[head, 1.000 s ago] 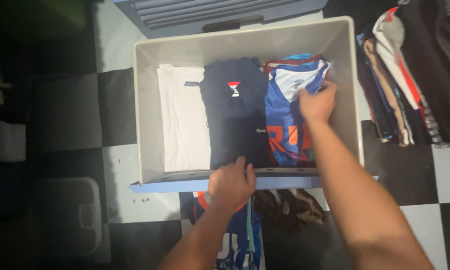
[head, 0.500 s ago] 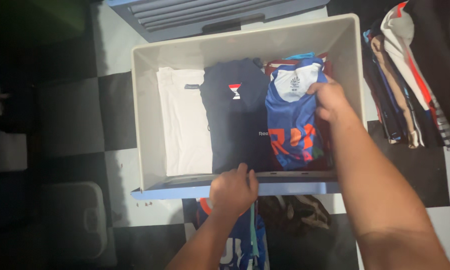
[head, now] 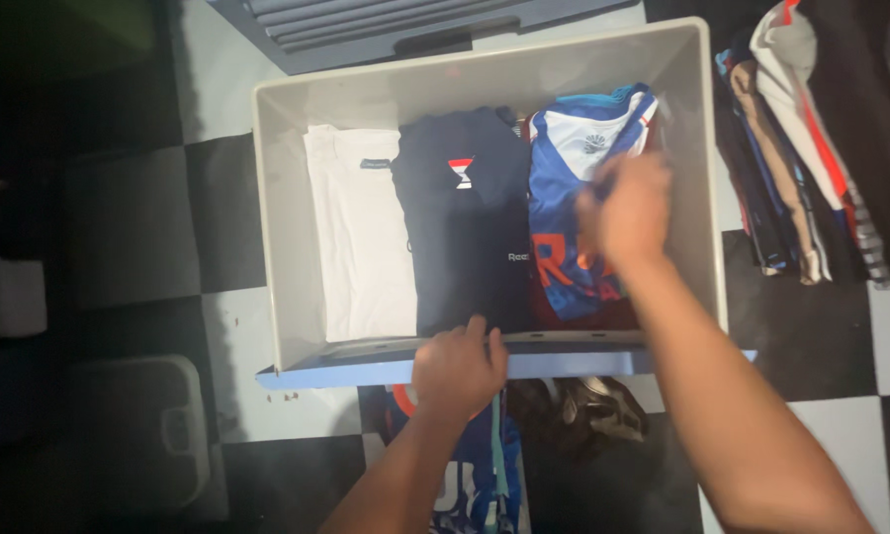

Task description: The person folds various t-shirts and places them into an open drawer. They handle each shirt individually, folding it neatly before arranging it inside the drawer alongside other folded clothes.

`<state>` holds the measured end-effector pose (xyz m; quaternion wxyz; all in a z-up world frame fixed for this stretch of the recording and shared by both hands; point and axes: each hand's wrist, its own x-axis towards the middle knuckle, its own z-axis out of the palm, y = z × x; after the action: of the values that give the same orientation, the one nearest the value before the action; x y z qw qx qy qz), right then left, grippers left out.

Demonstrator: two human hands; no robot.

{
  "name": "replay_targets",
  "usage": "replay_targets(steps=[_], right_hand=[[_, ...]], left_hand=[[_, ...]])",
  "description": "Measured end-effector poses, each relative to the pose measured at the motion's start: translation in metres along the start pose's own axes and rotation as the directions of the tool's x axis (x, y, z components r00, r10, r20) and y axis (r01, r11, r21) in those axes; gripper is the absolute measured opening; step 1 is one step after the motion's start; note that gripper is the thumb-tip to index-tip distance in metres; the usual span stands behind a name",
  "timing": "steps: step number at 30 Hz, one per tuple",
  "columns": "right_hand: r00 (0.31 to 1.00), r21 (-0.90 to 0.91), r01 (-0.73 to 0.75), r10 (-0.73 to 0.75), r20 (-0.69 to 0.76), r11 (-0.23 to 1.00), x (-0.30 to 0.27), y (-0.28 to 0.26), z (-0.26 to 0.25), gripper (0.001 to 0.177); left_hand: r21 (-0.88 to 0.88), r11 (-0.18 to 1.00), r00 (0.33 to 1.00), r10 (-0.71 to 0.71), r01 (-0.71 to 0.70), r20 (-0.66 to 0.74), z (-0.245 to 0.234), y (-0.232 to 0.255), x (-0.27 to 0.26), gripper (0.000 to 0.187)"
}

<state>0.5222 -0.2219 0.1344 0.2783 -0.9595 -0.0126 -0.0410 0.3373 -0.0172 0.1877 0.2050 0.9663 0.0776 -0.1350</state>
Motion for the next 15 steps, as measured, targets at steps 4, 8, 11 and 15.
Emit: replay_targets(steps=[4,8,11,15], right_hand=[[0.525,0.019,0.269,-0.163,0.836,0.963,-0.041,-0.028,-0.019,0.018],[0.481,-0.083,0.471,-0.177,0.859,0.878,-0.053,-0.003,0.004,0.046],[0.582,-0.025,0.485,-0.302,0.755,0.874,-0.048,0.027,0.028,0.051],[0.649,-0.025,0.438,-0.297,0.7,0.898,-0.055,0.045,0.038,0.031]], left_hand=[[-0.029,0.998,0.997,0.052,-0.054,-0.061,0.001,-0.003,0.004,0.033],[-0.023,1.0,1.0,-0.007,0.007,0.02,0.003,-0.003,0.002,0.032],[0.006,1.0,1.0,-0.01,0.01,0.028,0.005,-0.004,0.001,0.031],[-0.016,1.0,0.999,0.022,-0.023,-0.045,0.006,-0.005,-0.001,0.029]])
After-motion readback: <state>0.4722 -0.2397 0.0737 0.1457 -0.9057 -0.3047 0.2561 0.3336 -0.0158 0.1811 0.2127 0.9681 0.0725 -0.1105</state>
